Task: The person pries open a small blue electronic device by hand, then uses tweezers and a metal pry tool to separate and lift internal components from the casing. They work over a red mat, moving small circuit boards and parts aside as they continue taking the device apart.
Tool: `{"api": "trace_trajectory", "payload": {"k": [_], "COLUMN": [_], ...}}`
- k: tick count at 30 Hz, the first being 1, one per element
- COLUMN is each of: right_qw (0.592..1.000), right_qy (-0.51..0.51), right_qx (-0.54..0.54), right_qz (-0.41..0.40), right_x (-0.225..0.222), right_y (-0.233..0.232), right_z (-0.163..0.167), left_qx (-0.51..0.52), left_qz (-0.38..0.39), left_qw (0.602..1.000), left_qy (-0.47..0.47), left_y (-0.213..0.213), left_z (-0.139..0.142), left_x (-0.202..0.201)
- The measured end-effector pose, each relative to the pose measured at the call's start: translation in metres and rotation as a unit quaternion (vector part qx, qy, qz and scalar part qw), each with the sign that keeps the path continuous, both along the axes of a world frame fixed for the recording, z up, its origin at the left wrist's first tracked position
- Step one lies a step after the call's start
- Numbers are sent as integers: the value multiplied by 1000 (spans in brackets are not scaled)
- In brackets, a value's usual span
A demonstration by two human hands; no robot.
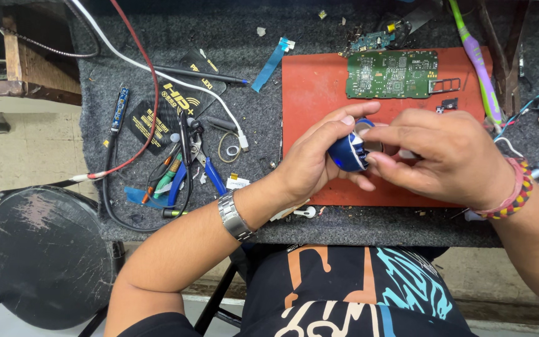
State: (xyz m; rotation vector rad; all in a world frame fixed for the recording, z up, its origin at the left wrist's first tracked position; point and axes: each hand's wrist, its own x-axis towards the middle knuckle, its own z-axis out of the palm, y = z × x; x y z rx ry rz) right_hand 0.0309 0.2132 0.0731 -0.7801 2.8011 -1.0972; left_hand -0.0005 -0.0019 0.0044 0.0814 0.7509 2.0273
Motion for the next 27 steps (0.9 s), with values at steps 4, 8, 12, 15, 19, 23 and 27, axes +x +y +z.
{"api": "trace_trajectory", "payload": {"k": [4,8,12,15,19,23,27], "right_qw": [999,999,999,996,991,990,949], "right_qy": [-7,-2,-26,-73,-106,-92,-174], "right_qx": [-44,-37,-35,-55,-73,-84,-247], "right_qz": [0,18,3,-11,-41,-64,-89], "right_x": [0,-1,0,0,2,3,10], "right_y": [1,-1,0,0,2,14,34], "right_z": [1,-3,-7,-7,-5,-6,-15], "left_qx": [1,-2,0,7,9,18,22], "left_qz": [7,10,4,-3,-8,7,32], "left_qw": [1000,1000,1000,1000,999,999,999], "left_qy": [2,16,29,25,30,40,38], "left_y": [-1,-1,-3,-3,-1,-2,-9], "left_z": [2,4,3,1,-1,2,10], "left_x": [-1,0,-1,0,1,-4,-12]}}
